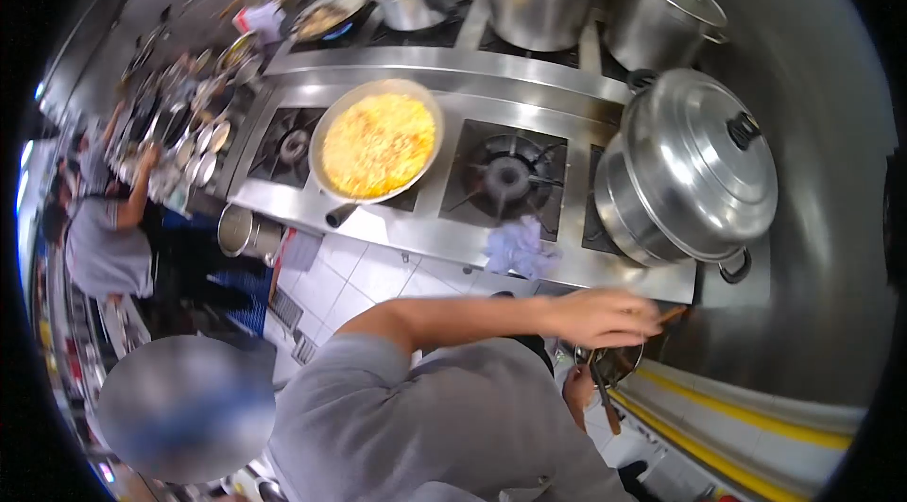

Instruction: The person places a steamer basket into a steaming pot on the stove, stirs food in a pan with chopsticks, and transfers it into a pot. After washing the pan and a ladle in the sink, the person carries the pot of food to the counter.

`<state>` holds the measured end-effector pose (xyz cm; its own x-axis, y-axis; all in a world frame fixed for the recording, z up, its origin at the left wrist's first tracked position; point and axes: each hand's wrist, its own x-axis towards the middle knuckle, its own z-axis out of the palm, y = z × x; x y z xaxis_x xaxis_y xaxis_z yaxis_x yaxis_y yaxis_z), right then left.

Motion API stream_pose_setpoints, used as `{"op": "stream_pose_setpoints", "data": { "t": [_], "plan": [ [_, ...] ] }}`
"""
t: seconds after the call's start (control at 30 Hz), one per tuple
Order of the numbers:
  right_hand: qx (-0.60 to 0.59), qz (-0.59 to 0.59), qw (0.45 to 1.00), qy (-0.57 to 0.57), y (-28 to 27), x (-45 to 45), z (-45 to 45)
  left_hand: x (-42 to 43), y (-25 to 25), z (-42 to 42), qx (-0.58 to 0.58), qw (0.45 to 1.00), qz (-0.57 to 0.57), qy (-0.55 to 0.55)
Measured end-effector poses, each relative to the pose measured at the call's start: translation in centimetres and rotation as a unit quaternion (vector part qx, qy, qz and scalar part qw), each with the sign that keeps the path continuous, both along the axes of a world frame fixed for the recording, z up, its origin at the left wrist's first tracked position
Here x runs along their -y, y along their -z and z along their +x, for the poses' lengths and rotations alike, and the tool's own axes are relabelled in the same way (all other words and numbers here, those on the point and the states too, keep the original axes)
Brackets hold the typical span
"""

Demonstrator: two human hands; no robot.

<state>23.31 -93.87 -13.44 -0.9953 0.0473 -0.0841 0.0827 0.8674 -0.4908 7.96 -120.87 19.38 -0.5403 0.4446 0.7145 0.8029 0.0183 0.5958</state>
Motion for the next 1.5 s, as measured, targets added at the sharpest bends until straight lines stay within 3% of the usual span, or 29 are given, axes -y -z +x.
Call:
{"op": "stream_pose_setpoints", "data": {
  "t": [0.03,0.07,0.1,0.13,0.17,0.2,0.3,0.33,0.37,0.43,0.5,0.53,0.57,0.63,0.7,0.73,0.77,0.87,0.97,1.0,1.07,1.13,1.2,1.27,1.33,1.37,1.4,1.47,1.5],
  "plan": [
    [0.045,-0.068,0.990,-0.117,-1.7,0.4,-2.4,1.6,3.3,3.1,0.073,0.997,-0.019,-0.017],
    [0.101,-0.077,0.973,-0.192,0.7,-0.5,-4.8,3.4,7.1,6.6,0.142,0.986,-0.042,-0.074],
    [0.192,-0.086,0.950,-0.229,2.2,-2.3,-6.8,5.6,9.5,10.3,0.294,0.938,-0.130,-0.131],
    [0.282,-0.090,0.918,-0.262,3.7,-3.9,-8.9,7.7,14.0,13.3,0.347,0.907,-0.148,-0.187],
    [0.135,0.035,0.889,-0.436,3.8,-5.0,-11.5,10.0,19.3,17.3,0.342,0.883,-0.206,-0.245],
    [0.216,0.091,0.928,-0.289,-1.5,-4.6,-12.2,12.9,26.7,24.1,0.505,0.753,-0.201,-0.371],
    [0.164,0.122,0.959,-0.196,-4.2,-10.3,-14.2,22.0,35.3,45.3,0.328,0.672,-0.511,-0.424],
    [0.178,0.153,0.945,-0.226,-3.6,-12.7,-14.2,20.4,32.7,48.1,0.592,0.475,-0.292,-0.583],
    [0.232,0.162,0.929,-0.239,-3.1,-14.6,-13.3,19.8,34.3,53.7,0.579,0.414,-0.163,-0.683],
    [0.282,0.171,0.907,-0.263,-1.6,-15.3,-11.3,17.7,35.8,62.3,0.680,0.300,0.031,-0.669],
    [0.346,0.123,0.911,-0.189,0.5,-14.5,-7.9,13.5,35.3,65.7,0.773,0.323,0.170,-0.519],
    [0.304,0.129,0.929,-0.169,1.2,-13.2,-6.3,10.6,35.6,66.7,0.746,0.466,-0.009,-0.475],
    [0.258,0.129,0.945,-0.154,1.5,-11.1,-5.0,8.0,36.4,67.1,0.760,0.474,-0.009,-0.445],
    [0.229,0.004,0.972,-0.050,4.2,-7.6,-3.5,2.6,37.3,67.4,0.784,0.489,-0.008,-0.383],
    [0.282,0.071,0.957,-0.005,10.1,-6.8,-2.5,1.6,34.4,63.0,0.797,0.509,-0.097,-0.309],
    [0.244,0.077,0.966,-0.033,14.7,-8.3,-2.0,2.2,32.8,60.4,0.787,0.524,-0.125,-0.301],
    [0.364,0.207,0.899,-0.131,16.3,-8.9,-4.3,3.7,31.4,57.8,0.763,0.539,-0.134,-0.331],
    [0.200,0.245,0.900,-0.299,8.5,-9.9,-6.7,8.8,27.9,51.2,0.668,0.533,-0.045,-0.518],
    [0.290,0.335,0.819,-0.365,-14.9,-4.4,-11.8,14.0,23.7,45.8,0.612,0.492,0.024,-0.618],
    [0.280,0.376,0.775,-0.423,-19.0,-5.2,-13.7,15.1,23.5,45.0,0.605,0.472,0.024,-0.641],
    [0.245,0.339,0.822,-0.385,-32.9,0.1,-14.1,17.1,26.3,45.3,0.594,0.490,0.018,-0.638],
    [0.222,0.172,0.870,-0.406,-45.2,6.0,-12.8,19.1,30.0,46.6,0.585,0.511,0.005,-0.631],
    [0.162,0.220,0.898,-0.346,-52.5,13.7,-10.5,19.3,34.8,48.5,0.636,0.496,-0.012,-0.591],
    [-0.069,0.085,0.879,-0.464,-52.0,18.0,-9.4,19.0,37.9,50.6,0.659,0.473,-0.017,-0.585],
    [-0.153,0.177,0.873,-0.428,-48.6,27.9,-9.3,18.5,40.5,52.9,0.732,0.464,-0.024,-0.499],
    [-0.154,0.228,0.860,-0.430,-46.5,31.6,-9.6,17.9,47.0,55.4,0.689,0.526,-0.103,-0.487],
    [-0.176,0.234,0.834,-0.468,-44.0,34.5,-11.0,18.4,46.3,55.7,0.687,0.526,-0.093,-0.493],
    [-0.191,0.259,0.826,-0.463,-39.9,40.5,-12.9,19.3,42.0,56.5,0.714,0.470,0.041,-0.518],
    [-0.200,0.249,0.824,-0.467,-38.7,42.7,-13.6,20.5,38.8,56.6,0.708,0.456,0.020,-0.539]
  ]
}}
